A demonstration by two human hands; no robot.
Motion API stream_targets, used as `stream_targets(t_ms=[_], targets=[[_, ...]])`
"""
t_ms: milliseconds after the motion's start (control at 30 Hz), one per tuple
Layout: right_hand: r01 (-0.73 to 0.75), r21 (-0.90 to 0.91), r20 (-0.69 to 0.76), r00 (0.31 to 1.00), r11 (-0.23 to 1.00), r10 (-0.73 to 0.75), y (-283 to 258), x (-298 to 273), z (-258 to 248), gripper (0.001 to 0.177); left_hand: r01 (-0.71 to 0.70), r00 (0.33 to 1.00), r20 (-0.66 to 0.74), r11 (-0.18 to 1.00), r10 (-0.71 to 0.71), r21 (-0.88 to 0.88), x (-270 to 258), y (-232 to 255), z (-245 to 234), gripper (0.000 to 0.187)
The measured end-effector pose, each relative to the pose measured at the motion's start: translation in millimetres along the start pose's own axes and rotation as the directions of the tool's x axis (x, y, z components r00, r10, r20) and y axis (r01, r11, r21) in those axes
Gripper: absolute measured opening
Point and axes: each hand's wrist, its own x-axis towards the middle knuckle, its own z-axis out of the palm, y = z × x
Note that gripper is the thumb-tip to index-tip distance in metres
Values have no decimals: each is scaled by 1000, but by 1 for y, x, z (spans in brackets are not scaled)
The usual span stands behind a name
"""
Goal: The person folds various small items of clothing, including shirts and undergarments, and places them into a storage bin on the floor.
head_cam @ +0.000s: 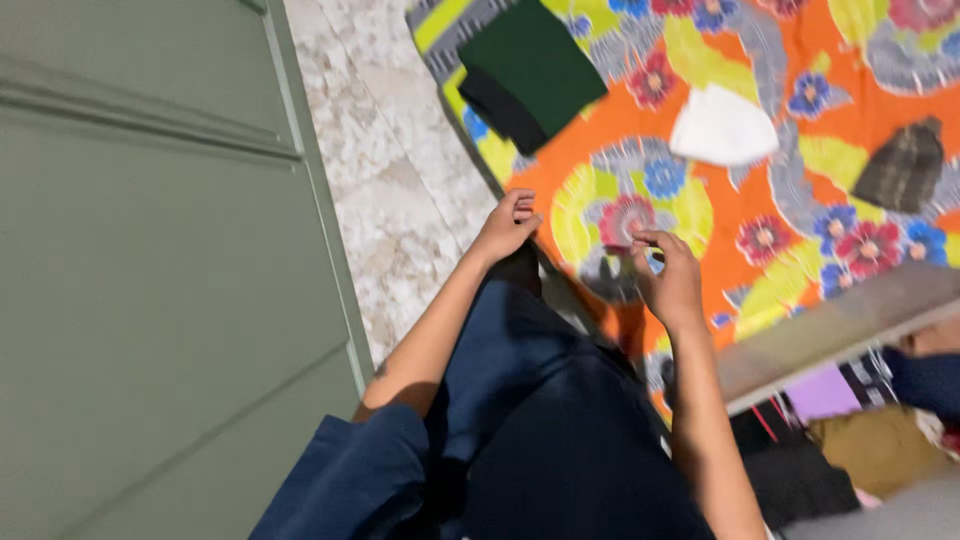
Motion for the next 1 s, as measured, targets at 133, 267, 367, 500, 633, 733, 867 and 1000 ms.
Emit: stream_targets(t_ms=[133,267,367,500,633,733,867,1000], targets=[[-113,93,101,989,989,104,-31,103,65,16,175,948,-242,974,-206,-143,111,-22,-78,71],[-43,16,154,987,999,40,-61,176,121,14,361,821,-285,837,-494,-411,184,-27,-124,71],[-58,4,193,980,998,56,-76,208,146,16,299,859,-272,857,-433,-419,222,-37,-129,61],[-115,-56,281,951,992,126,-82,223,172,19,234,806,-515,956,-294,-179,247,-46,-117,59],[-115,-73,282,951,991,131,-75,227,190,22,51,786,-617,999,-40,1,236,-47,-108,52],[-110,-43,275,954,993,118,-66,232,202,21,-68,870,-493,981,-31,-182,225,-32,-108,44],[-166,12,271,950,986,157,-54,250,213,21,30,878,-476,999,-43,-34,220,-10,-119,53],[-239,-4,285,930,971,230,-53,260,213,22,-16,851,-525,1000,1,-25,256,-15,-137,66]])
